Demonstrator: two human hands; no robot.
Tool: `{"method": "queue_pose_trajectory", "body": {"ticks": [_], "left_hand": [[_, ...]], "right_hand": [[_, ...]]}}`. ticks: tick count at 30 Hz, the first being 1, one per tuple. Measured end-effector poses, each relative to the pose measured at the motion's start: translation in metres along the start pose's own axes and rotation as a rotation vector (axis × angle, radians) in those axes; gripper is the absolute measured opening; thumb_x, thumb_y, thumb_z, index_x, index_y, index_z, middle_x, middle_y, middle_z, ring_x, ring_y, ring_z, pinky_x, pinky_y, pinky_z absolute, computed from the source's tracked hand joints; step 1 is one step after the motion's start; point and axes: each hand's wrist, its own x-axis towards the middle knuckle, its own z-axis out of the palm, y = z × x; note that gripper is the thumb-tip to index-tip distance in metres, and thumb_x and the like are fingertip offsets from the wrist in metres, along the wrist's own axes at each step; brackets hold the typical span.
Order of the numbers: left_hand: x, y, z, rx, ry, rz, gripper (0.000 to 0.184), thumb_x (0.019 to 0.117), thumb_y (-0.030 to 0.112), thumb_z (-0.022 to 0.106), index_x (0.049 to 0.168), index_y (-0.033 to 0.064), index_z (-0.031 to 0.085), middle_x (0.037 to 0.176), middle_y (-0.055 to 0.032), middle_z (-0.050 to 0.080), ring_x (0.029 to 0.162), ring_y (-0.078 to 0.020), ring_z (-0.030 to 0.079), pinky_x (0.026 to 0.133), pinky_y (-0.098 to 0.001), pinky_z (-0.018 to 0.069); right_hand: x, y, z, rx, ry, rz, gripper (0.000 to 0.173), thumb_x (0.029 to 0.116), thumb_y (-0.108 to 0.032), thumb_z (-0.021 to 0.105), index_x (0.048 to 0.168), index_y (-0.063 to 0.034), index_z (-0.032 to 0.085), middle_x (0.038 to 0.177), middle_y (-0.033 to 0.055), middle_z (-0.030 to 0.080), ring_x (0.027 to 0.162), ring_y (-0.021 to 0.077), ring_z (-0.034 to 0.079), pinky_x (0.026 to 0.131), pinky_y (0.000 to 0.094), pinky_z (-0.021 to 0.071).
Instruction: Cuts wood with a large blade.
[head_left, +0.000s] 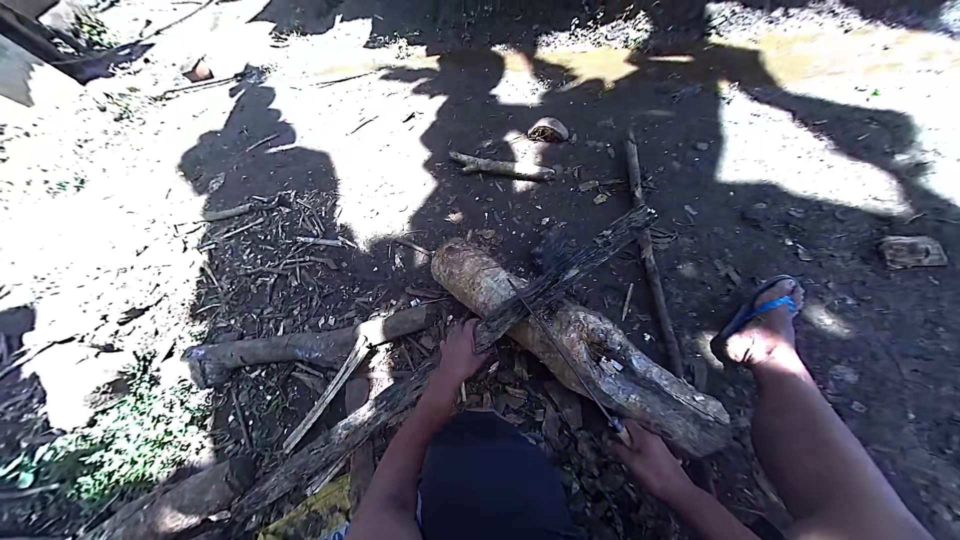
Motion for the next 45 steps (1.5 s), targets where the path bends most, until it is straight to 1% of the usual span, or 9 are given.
{"method": "queue_pose_trajectory", "body": {"ticks": [8,12,16,22,27,31,34,39,45], "left_hand": [[0.000,0.004,-0.002,0.077,-0.029,-0.016,0.093,0.0771,0.041,0.083,0.156,0.0215,0.039,0.148,-0.0159,0.054,0.137,-0.0385,0.051,0.109,-0.0656,0.0421],[0.003,0.003,-0.010,0.055,-0.204,0.006,0.098,0.0766,0.036,0.086,0.158,0.0194,0.034,0.146,-0.0214,0.055,0.133,-0.0424,0.055,0.107,-0.0677,0.0445],[-0.011,-0.004,-0.030,-0.146,-0.424,0.105,0.110,0.0721,0.035,0.090,0.161,0.0120,0.030,0.147,-0.0213,0.055,0.135,-0.0355,0.055,0.112,-0.0601,0.0444],[-0.025,0.008,-0.072,-0.365,-0.541,0.138,0.100,0.0631,0.029,0.091,0.150,0.0099,0.046,0.131,-0.0151,0.066,0.121,-0.0264,0.065,0.104,-0.0518,0.0530],[-0.030,0.022,-0.070,-0.237,-0.440,0.081,0.098,0.0646,0.032,0.089,0.150,0.0137,0.046,0.131,-0.0155,0.066,0.121,-0.0300,0.065,0.103,-0.0567,0.0520],[-0.027,0.019,-0.026,0.056,-0.206,0.008,0.098,0.0702,0.042,0.085,0.152,0.0106,0.041,0.133,-0.0238,0.063,0.120,-0.0429,0.063,0.098,-0.0668,0.0511],[-0.027,0.016,-0.001,0.183,-0.110,-0.025,0.095,0.0717,0.043,0.083,0.151,0.0102,0.043,0.140,-0.0231,0.058,0.127,-0.0433,0.058,0.102,-0.0647,0.0485],[-0.029,0.011,0.004,0.169,-0.097,-0.035,0.095,0.0743,0.042,0.082,0.154,0.0121,0.040,0.146,-0.0212,0.053,0.133,-0.0418,0.053,0.106,-0.0639,0.0449],[-0.033,-0.015,0.006,0.074,-0.130,-0.026,0.108,0.0713,0.050,0.084,0.161,0.0250,0.029,0.154,-0.0170,0.048,0.141,-0.0407,0.046,0.110,-0.0676,0.0390]], "right_hand": [[0.005,0.003,-0.001,-0.030,-0.039,0.027,0.040,0.0924,-0.047,0.067,0.117,-0.0162,0.063,0.085,0.0086,0.069,0.079,0.0281,0.069,0.073,0.0567,0.0565],[-0.003,0.005,-0.004,-0.023,-0.040,0.026,0.040,0.0920,-0.046,0.067,0.116,-0.0150,0.063,0.086,0.0094,0.069,0.081,0.0291,0.069,0.075,0.0573,0.0563],[-0.012,0.012,-0.010,-0.050,-0.026,-0.009,0.036,0.0894,-0.045,0.068,0.112,-0.0170,0.064,0.082,0.0074,0.068,0.077,0.0274,0.069,0.071,0.0566,0.0563],[-0.011,-0.008,-0.023,-0.043,-0.017,-0.067,0.034,0.0911,-0.047,0.065,0.106,-0.0163,0.066,0.082,0.0072,0.068,0.078,0.0267,0.069,0.073,0.0562,0.0561],[-0.007,-0.003,-0.015,0.005,-0.002,-0.067,0.031,0.0906,-0.044,0.068,0.103,-0.0156,0.066,0.081,0.0061,0.067,0.077,0.0249,0.068,0.073,0.0539,0.0562],[-0.004,0.013,-0.015,-0.030,-0.060,0.027,0.033,0.0903,-0.045,0.068,0.102,-0.0139,0.066,0.083,0.0093,0.068,0.079,0.0285,0.068,0.074,0.0567,0.0556],[-0.003,0.020,-0.015,-0.112,-0.103,0.086,0.037,0.0896,-0.046,0.068,0.104,-0.0126,0.067,0.086,0.0111,0.070,0.083,0.0311,0.070,0.076,0.0582,0.0560],[0.002,0.024,-0.008,-0.111,-0.109,0.083,0.035,0.0896,-0.046,0.069,0.101,-0.0136,0.066,0.083,0.0093,0.069,0.080,0.0289,0.069,0.074,0.0567,0.0559],[0.006,0.023,-0.003,-0.081,-0.092,0.079,0.033,0.0890,-0.045,0.070,0.100,-0.0136,0.067,0.080,0.0090,0.068,0.076,0.0283,0.068,0.071,0.0575,0.0554]]}}
